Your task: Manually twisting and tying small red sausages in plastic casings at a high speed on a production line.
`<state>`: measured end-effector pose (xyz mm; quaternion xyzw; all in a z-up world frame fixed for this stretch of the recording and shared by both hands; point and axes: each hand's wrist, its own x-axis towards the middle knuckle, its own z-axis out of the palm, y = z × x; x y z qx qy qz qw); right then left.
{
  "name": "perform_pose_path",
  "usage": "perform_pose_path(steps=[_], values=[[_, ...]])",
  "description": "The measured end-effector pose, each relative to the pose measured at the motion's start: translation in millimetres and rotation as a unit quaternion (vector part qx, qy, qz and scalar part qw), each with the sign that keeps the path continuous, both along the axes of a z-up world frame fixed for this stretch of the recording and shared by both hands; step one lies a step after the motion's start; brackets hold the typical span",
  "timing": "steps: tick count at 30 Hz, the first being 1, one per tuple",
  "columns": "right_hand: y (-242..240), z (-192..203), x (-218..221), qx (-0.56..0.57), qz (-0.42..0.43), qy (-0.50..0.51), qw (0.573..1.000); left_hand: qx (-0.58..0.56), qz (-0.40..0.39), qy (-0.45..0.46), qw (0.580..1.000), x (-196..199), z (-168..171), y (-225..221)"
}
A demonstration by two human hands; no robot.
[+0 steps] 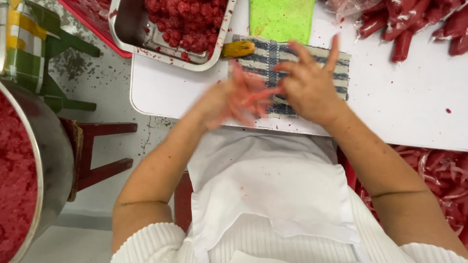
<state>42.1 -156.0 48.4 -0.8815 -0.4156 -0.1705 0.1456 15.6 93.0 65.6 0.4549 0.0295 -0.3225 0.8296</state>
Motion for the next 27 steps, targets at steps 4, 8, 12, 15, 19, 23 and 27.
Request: perform_pose_path(steps=[4, 8, 12, 15, 19, 23, 27], values=[[22.0, -59.6, -13.9, 0.030, 0.064, -0.096, 0.993, -0.094, -0.075, 0.165, 0.979, -33.3, -81.1, -24.2], [5.1, -24.6, -1.6, 0.070, 0.178, 0.084, 0.978, -0.010, -0.072, 0.116, 0.991, -25.9, -51.4, -10.7], [-4.6, 50.3, -12.0, 0.175, 0.235, 0.337, 0.895, 0.303, -0.122, -0.522, 0.788, -2.2, 14.9, 5.3], [-12.4, 55.4, -22.8, 0.363, 0.225, 0.549, 0.718, 0.312, -0.037, -0.722, 0.616, 20.4, 41.6, 0.5], [14.9, 53.3, -33.7, 0.666, 0.156, 0.586, 0.435, 0.009, 0.097, -0.532, 0.841, 25.0, -41.4, -51.5], [39.2, 17.0, -19.9, 0.749, -0.052, 0.456, 0.479, -0.111, 0.061, -0.058, 0.990, -0.1, -37.0, -96.4], [46.2, 27.5, -9.5, 0.590, -0.081, 0.183, 0.783, -0.146, 0.135, -0.115, 0.973, 7.0, -12.8, -90.2]])
